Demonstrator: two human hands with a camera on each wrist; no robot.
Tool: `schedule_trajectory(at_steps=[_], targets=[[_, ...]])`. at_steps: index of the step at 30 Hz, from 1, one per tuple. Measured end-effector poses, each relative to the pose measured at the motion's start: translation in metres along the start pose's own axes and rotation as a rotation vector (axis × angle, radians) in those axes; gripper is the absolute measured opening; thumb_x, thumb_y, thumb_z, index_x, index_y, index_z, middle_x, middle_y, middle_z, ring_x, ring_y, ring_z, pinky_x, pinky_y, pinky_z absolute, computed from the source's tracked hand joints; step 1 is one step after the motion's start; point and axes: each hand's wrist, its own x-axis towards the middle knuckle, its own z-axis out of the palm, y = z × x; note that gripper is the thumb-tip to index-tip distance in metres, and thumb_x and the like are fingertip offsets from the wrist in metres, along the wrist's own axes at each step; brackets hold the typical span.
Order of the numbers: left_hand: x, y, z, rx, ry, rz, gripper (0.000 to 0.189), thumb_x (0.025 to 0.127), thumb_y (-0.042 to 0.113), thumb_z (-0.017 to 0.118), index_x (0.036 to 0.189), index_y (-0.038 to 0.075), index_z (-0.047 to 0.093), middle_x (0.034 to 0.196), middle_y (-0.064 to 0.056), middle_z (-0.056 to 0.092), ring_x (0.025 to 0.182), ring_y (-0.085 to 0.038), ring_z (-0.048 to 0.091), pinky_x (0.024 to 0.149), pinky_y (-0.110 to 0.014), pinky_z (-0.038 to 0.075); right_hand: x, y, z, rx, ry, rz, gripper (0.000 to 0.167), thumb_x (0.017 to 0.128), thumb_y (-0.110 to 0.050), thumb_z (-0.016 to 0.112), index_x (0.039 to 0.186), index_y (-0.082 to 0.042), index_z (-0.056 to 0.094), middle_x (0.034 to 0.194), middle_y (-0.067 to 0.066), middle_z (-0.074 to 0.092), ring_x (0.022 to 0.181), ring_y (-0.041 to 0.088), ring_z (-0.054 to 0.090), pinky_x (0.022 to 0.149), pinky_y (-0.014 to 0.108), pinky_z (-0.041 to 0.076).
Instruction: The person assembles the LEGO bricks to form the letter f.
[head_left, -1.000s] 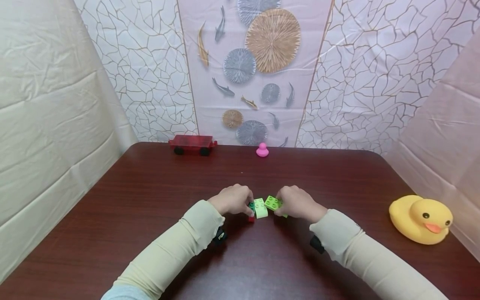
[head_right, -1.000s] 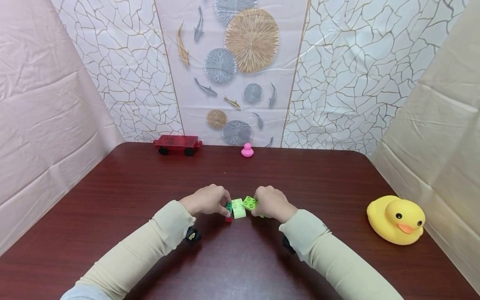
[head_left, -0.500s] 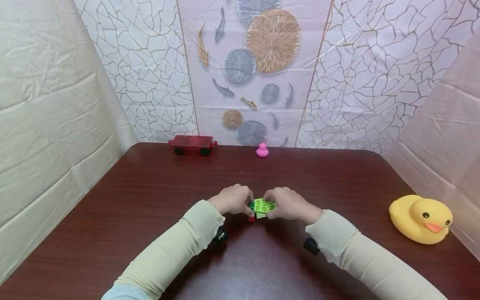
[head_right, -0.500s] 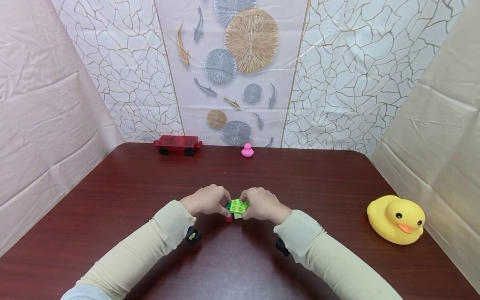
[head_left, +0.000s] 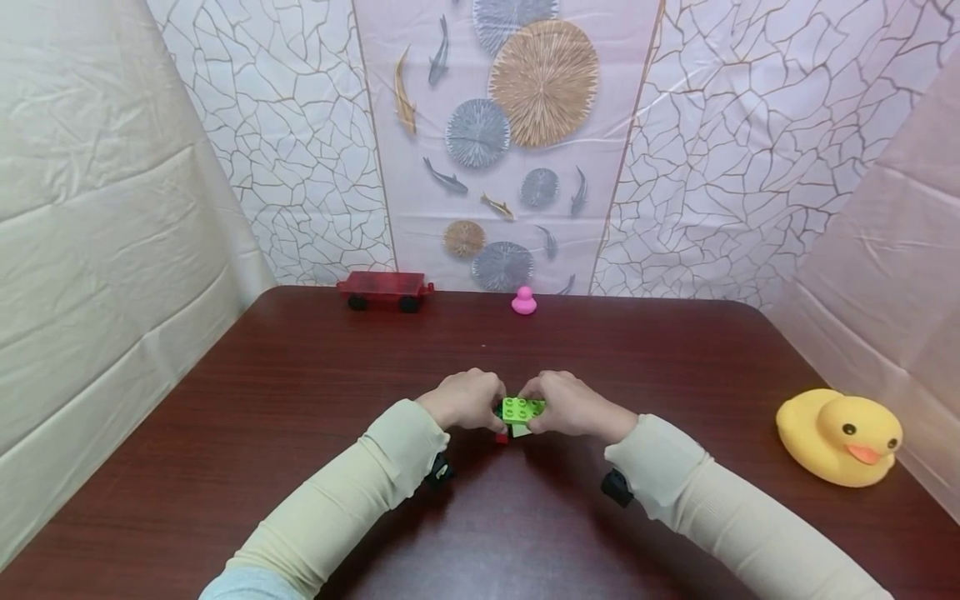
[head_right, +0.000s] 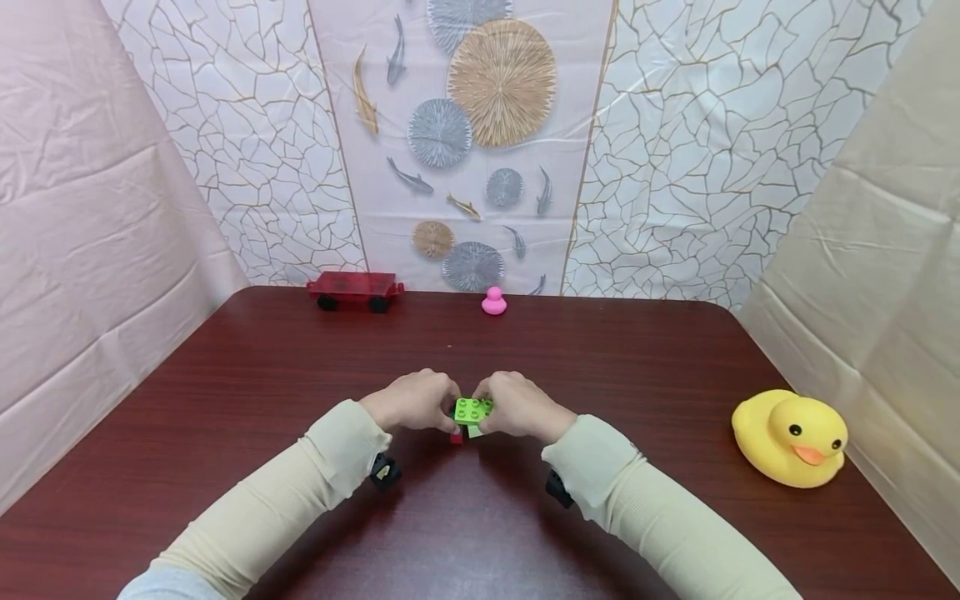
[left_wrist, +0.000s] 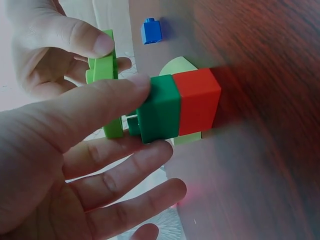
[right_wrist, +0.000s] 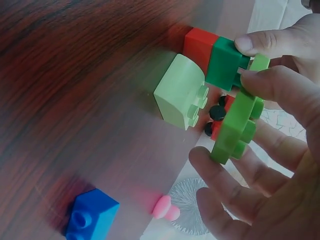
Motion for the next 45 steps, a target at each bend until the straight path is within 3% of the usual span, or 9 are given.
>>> schedule_trajectory(at_steps=[17,25,45], targets=[[0.002,0.002,0.004,0.030,0.008,-0.003,0.025,0.067,0.034,0.073,0.081,0.016,0.061,0.064,0.008,0.053,0.057,-0.010,0.048,0.052,-0.028,0.038,0.004,-0.007,0.006,0.083,0.015,-0.001,0.023,0.067,-0.012,0.072,0.089,-0.004,0.066,0.072,-0.004,0.059,0.065,0.011,0.048,0.057,0.024,0.041],[0.001,0.002,0.004,0.028,0.005,-0.008,0.031,0.068,0.034,0.072,0.090,0.015,0.063,0.068,0.009,0.052,0.061,-0.009,0.049,0.053,-0.028,0.039,0.006,-0.009,0.008,0.066,0.003,0.007,0.023,0.068,-0.012,0.073,0.089,-0.005,0.067,0.075,-0.004,0.059,0.068,0.012,0.047,0.059,0.024,0.040],[0.004,0.002,0.004,0.002,0.002,-0.023,0.033,0.066,0.035,0.074,0.091,0.016,0.064,0.069,0.009,0.052,0.062,-0.010,0.048,0.054,-0.028,0.039,0.012,-0.010,0.003,0.001,-0.037,-0.050,0.019,0.067,-0.012,0.075,0.083,-0.008,0.068,0.075,-0.005,0.059,0.064,0.011,0.046,0.055,0.024,0.039]])
